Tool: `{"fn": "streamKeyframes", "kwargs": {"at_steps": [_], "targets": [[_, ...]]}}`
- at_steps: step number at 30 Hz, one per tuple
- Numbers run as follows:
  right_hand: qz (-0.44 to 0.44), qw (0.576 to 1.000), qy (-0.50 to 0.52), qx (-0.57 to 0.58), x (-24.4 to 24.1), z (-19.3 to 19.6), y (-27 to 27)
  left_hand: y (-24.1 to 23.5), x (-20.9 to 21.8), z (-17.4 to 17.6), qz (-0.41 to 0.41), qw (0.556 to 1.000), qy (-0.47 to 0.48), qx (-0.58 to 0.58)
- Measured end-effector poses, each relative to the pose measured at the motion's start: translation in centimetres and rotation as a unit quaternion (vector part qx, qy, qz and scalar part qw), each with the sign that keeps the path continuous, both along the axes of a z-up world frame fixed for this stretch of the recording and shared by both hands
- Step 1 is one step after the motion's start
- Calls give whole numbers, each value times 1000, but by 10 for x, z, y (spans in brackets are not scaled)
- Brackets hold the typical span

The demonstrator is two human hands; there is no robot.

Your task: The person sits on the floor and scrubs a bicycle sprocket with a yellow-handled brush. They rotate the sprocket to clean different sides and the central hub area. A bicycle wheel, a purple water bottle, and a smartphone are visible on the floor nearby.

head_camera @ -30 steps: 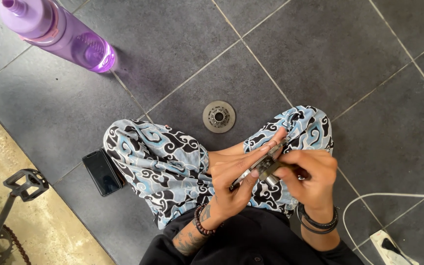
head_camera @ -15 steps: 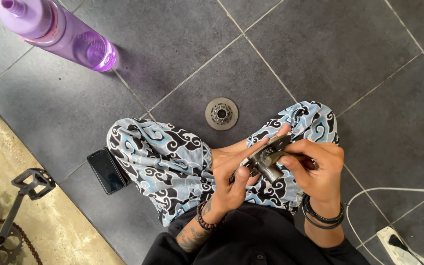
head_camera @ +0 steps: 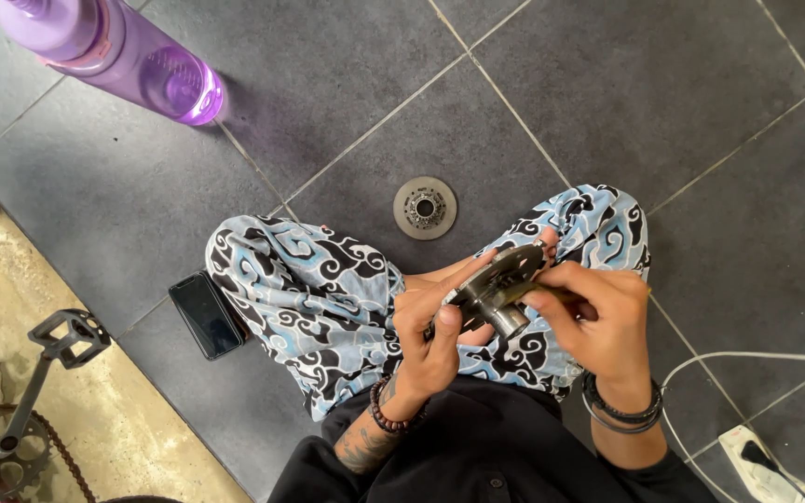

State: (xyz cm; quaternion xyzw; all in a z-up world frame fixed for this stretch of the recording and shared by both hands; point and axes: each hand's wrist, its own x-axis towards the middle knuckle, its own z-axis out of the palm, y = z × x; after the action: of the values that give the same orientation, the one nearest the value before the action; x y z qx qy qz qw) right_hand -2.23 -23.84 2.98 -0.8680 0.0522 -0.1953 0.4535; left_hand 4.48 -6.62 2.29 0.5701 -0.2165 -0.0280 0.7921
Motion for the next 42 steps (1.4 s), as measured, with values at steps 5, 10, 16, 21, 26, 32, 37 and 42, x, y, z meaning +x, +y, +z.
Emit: {"fn": "streamKeyframes", "kwargs": {"at_steps": [5, 10, 16, 21, 26, 32, 37, 42], "targets": [[-17, 1000, -8, 19, 0, -9, -9, -1, -1, -2, 2, 1000, -4, 2], [-10, 999, -10, 34, 1, -3, -8, 1, -11, -26, 2, 1000, 0, 7], [18, 999, 26, 34, -4, -10, -12, 0, -7, -21, -8, 1000, -11, 19], [40, 997, 53, 28, -4, -11, -19, -1, 0, 9, 7, 999, -24, 31], [81, 993, 81, -26, -1, 12, -28, 7, -4, -7, -54, 992, -54, 99], [127, 979, 111, -114, 2, 23, -33, 8, 0, 1, -105, 978, -92, 156], [145, 968, 159, -131, 4, 19, -53, 6, 14, 31, -155, 977, -92, 111], [158, 970, 148, -108, 6, 29, -39, 4, 14, 29, -143, 977, -114, 107]]}}
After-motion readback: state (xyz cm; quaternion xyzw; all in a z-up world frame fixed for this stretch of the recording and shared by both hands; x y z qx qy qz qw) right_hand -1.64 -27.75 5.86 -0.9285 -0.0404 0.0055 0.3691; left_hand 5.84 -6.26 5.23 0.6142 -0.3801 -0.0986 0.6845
